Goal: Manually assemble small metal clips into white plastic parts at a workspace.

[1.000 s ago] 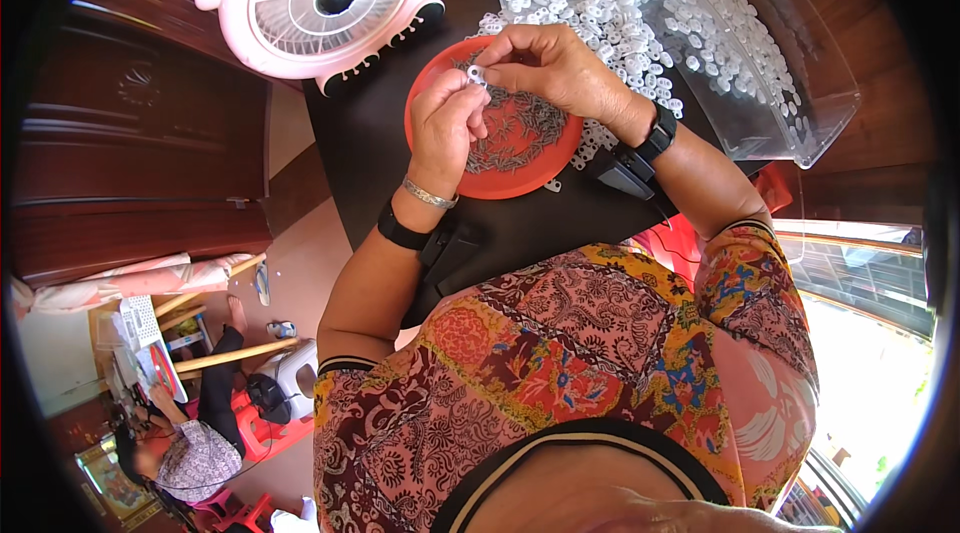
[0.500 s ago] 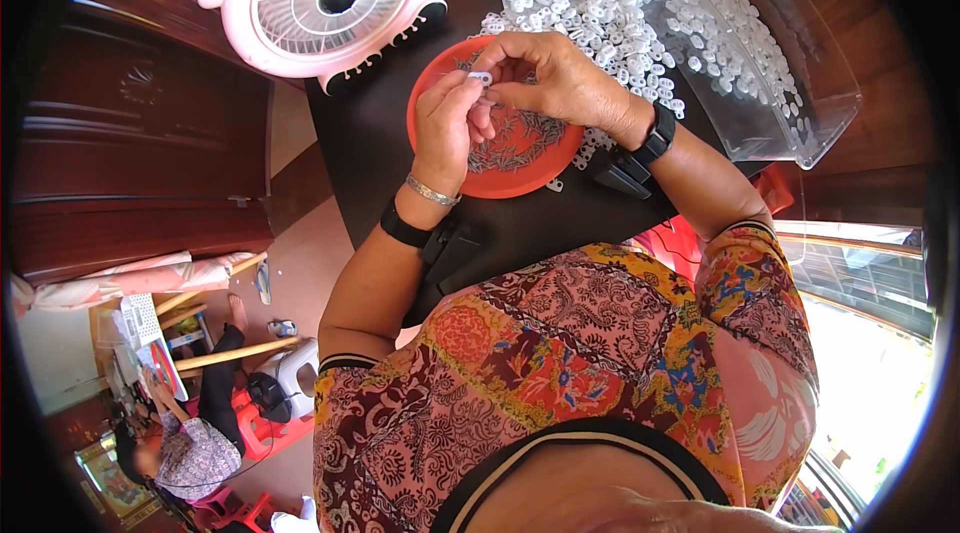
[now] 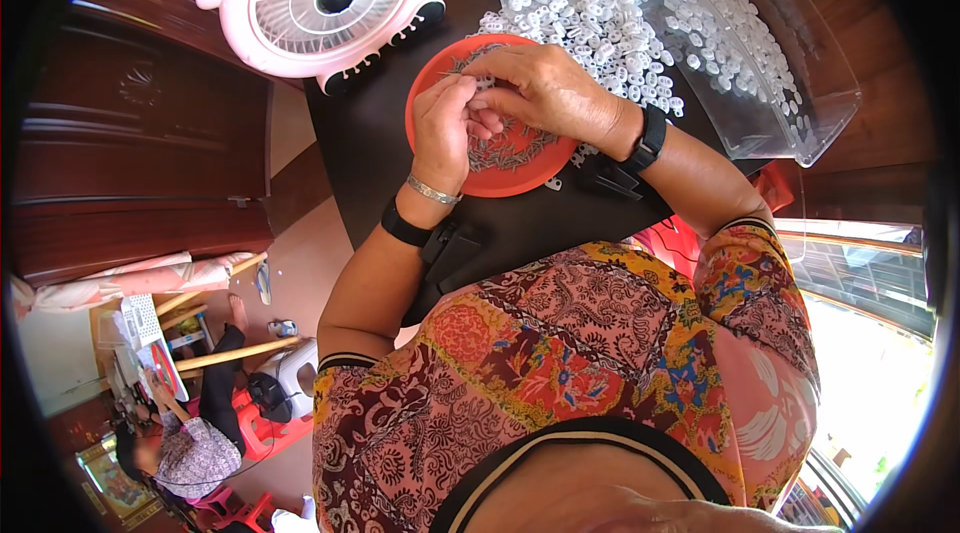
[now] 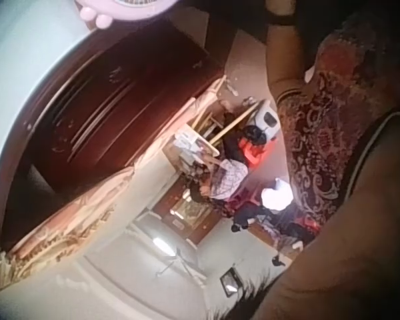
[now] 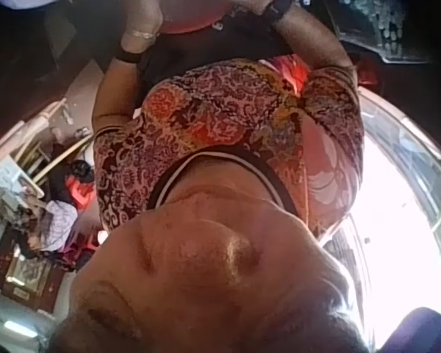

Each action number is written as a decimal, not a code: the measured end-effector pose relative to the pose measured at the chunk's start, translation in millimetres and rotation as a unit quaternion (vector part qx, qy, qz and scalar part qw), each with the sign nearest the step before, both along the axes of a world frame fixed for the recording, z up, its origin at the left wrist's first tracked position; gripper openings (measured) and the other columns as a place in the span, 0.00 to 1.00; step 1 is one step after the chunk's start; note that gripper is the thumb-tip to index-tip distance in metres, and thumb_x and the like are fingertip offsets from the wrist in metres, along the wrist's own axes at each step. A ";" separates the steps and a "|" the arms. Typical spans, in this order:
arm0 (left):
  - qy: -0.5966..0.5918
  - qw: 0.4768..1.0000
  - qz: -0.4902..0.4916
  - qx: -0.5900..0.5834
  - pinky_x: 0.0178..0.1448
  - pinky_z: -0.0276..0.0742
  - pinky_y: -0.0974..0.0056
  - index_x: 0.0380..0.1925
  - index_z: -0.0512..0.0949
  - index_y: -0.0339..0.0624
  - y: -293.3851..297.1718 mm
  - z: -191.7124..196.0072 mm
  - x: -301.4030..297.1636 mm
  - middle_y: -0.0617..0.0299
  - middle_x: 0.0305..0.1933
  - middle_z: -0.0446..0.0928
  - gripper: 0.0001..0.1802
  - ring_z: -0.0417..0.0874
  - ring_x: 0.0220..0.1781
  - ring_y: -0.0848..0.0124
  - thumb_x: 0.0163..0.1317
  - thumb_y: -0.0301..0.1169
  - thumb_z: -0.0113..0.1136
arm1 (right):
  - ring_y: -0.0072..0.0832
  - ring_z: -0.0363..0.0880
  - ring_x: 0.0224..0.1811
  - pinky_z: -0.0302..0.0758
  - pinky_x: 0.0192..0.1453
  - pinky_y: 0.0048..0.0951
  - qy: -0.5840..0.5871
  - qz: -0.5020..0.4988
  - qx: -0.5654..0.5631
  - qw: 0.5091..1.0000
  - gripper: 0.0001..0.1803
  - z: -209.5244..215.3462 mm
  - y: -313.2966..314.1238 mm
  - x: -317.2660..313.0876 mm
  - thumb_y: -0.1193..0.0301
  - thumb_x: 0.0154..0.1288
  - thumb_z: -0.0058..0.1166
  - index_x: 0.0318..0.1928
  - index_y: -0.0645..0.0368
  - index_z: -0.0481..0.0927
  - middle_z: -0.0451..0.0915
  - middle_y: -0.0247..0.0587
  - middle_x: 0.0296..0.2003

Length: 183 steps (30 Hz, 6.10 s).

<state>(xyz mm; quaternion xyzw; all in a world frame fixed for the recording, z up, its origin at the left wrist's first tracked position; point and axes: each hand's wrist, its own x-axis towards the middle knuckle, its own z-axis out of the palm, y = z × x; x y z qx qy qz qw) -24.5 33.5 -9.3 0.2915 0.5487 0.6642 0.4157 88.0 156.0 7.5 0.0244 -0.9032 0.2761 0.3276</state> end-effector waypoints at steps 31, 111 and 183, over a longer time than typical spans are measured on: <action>0.055 0.996 0.002 0.064 0.29 0.70 0.72 0.34 0.77 0.33 -3.0 10.2 -6.6 0.60 0.22 0.74 0.17 0.77 0.23 0.71 0.66 0.35 0.44 | 0.47 0.72 0.53 0.70 0.55 0.40 0.221 -0.521 0.238 0.789 0.17 102.7 65.0 66.3 0.78 0.51 0.57 0.44 0.60 0.79 0.76 0.49 0.50; 0.070 0.987 -0.144 -0.029 0.27 0.68 0.74 0.28 0.75 0.37 -1.7 10.1 -12.4 0.62 0.23 0.74 0.13 0.76 0.23 0.74 0.63 0.35 0.47 | 0.24 0.80 0.27 0.74 0.34 0.26 -0.144 0.048 -0.223 0.963 0.07 8.3 21.6 7.8 0.72 0.55 0.59 0.33 0.61 0.81 0.81 0.38 0.24; 0.162 0.984 -0.060 0.036 0.31 0.69 0.73 0.31 0.78 0.35 -2.5 8.9 -2.1 0.61 0.30 0.78 0.11 0.76 0.28 0.76 0.62 0.31 0.50 | 0.10 0.70 0.28 0.67 0.31 0.14 -0.106 0.079 -0.426 0.895 0.07 -3.1 13.6 -2.3 0.71 0.66 0.53 0.35 0.61 0.80 0.77 0.27 0.26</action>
